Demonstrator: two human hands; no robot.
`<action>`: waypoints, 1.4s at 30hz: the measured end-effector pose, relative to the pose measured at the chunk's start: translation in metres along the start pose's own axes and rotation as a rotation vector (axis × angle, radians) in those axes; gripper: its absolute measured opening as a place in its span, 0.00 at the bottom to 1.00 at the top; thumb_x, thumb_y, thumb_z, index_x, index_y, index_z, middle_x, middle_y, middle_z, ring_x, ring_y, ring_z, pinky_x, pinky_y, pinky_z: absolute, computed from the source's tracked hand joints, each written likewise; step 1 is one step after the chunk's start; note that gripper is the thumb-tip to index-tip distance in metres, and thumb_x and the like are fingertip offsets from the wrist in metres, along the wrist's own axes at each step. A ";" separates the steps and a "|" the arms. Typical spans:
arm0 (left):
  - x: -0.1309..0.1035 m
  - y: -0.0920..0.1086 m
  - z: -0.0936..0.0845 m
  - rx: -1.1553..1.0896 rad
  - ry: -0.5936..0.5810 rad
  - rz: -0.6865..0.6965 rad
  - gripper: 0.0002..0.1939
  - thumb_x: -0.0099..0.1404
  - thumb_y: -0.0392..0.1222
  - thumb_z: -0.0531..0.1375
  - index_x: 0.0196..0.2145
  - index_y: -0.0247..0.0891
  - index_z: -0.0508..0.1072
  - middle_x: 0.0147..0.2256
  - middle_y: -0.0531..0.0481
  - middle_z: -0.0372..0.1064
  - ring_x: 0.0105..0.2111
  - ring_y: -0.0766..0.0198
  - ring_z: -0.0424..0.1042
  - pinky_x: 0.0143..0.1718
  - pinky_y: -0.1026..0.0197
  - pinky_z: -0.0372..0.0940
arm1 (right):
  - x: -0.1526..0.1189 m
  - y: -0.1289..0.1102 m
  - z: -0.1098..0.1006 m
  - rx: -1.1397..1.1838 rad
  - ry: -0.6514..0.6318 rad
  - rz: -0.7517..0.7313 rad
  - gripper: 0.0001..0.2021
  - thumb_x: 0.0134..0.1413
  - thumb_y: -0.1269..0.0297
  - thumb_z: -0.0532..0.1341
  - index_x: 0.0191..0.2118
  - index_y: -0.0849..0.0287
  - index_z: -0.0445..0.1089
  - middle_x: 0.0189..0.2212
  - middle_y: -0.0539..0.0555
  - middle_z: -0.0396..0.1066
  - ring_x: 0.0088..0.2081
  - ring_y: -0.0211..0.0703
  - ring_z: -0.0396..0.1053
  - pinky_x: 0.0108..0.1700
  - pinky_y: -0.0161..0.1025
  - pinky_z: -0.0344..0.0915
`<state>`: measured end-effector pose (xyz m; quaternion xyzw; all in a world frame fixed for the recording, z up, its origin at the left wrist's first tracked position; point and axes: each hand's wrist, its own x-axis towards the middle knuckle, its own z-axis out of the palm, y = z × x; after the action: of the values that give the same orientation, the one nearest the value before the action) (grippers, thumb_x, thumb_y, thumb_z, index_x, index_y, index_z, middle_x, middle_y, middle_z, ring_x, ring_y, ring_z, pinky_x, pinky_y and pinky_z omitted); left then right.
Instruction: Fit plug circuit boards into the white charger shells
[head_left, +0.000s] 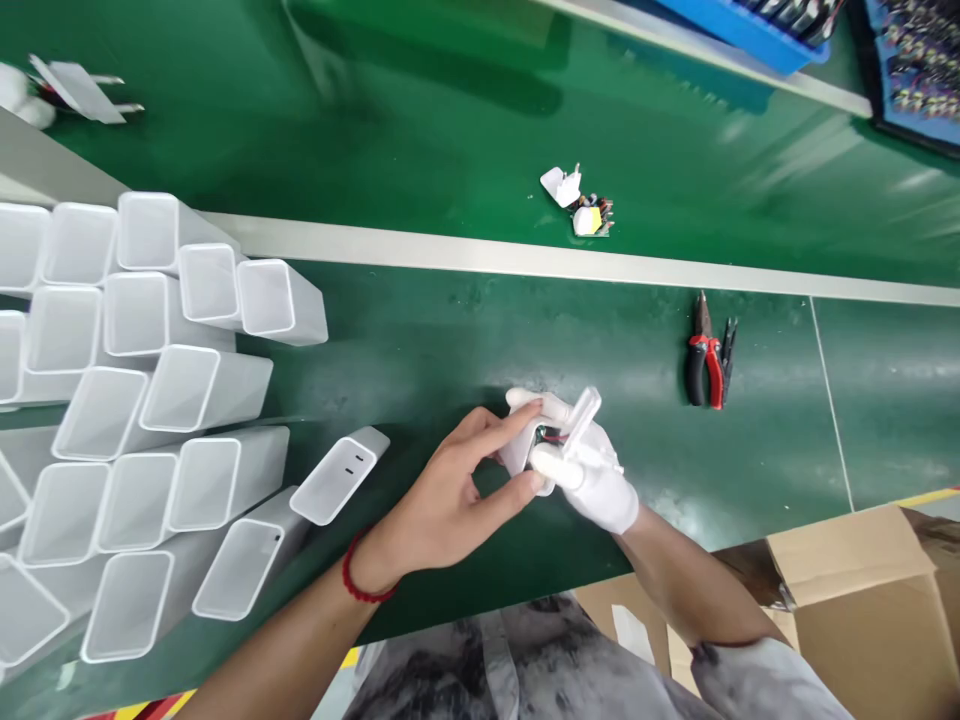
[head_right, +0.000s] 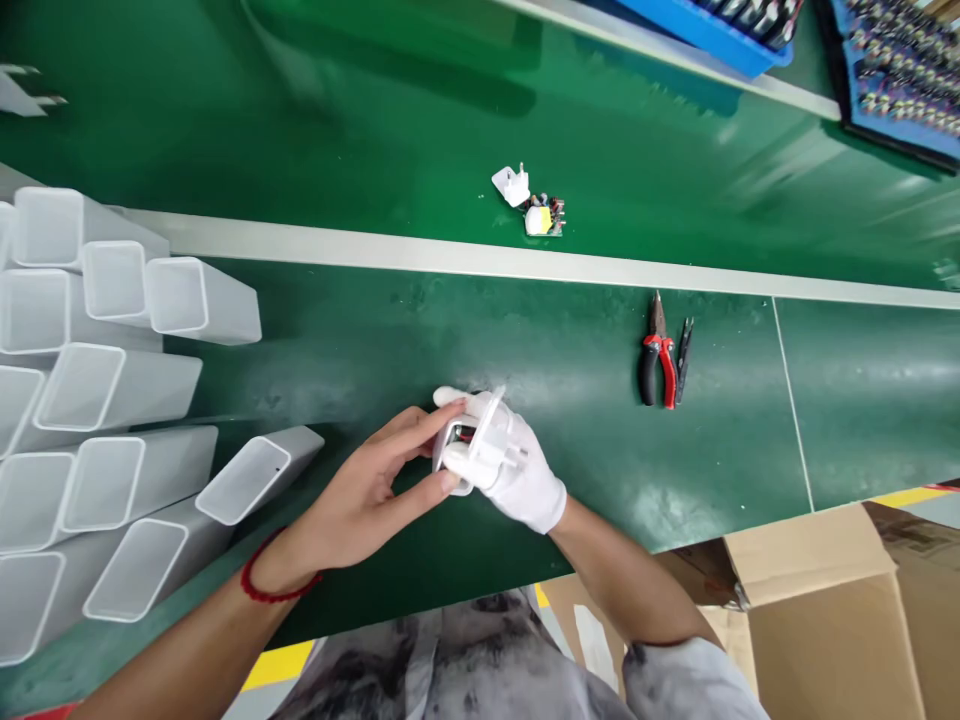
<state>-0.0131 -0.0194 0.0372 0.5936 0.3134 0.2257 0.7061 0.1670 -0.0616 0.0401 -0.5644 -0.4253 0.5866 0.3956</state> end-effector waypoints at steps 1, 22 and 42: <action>0.002 -0.001 0.002 -0.069 0.042 -0.006 0.27 0.67 0.45 0.61 0.62 0.48 0.63 0.44 0.47 0.65 0.43 0.60 0.68 0.48 0.56 0.67 | 0.002 -0.002 -0.001 0.039 -0.016 -0.007 0.41 0.48 0.41 0.67 0.65 0.51 0.57 0.48 0.57 0.73 0.46 0.50 0.73 0.52 0.50 0.70; 0.010 0.001 -0.009 0.063 0.182 -0.050 0.21 0.69 0.53 0.56 0.52 0.38 0.72 0.47 0.44 0.70 0.37 0.63 0.69 0.42 0.60 0.68 | 0.010 -0.015 0.003 0.293 -0.193 -0.075 0.31 0.54 0.50 0.67 0.60 0.59 0.66 0.52 0.57 0.71 0.47 0.47 0.70 0.54 0.44 0.67; 0.006 0.007 -0.004 0.019 0.106 -0.034 0.18 0.64 0.35 0.59 0.53 0.41 0.73 0.44 0.48 0.74 0.41 0.61 0.73 0.44 0.63 0.69 | 0.012 0.015 -0.002 0.089 -0.115 -0.381 0.21 0.61 0.58 0.62 0.59 0.45 0.67 0.36 0.49 0.63 0.32 0.35 0.63 0.36 0.37 0.64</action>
<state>-0.0117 -0.0111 0.0424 0.5819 0.3626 0.2417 0.6866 0.1683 -0.0548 0.0218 -0.4212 -0.5198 0.5507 0.4991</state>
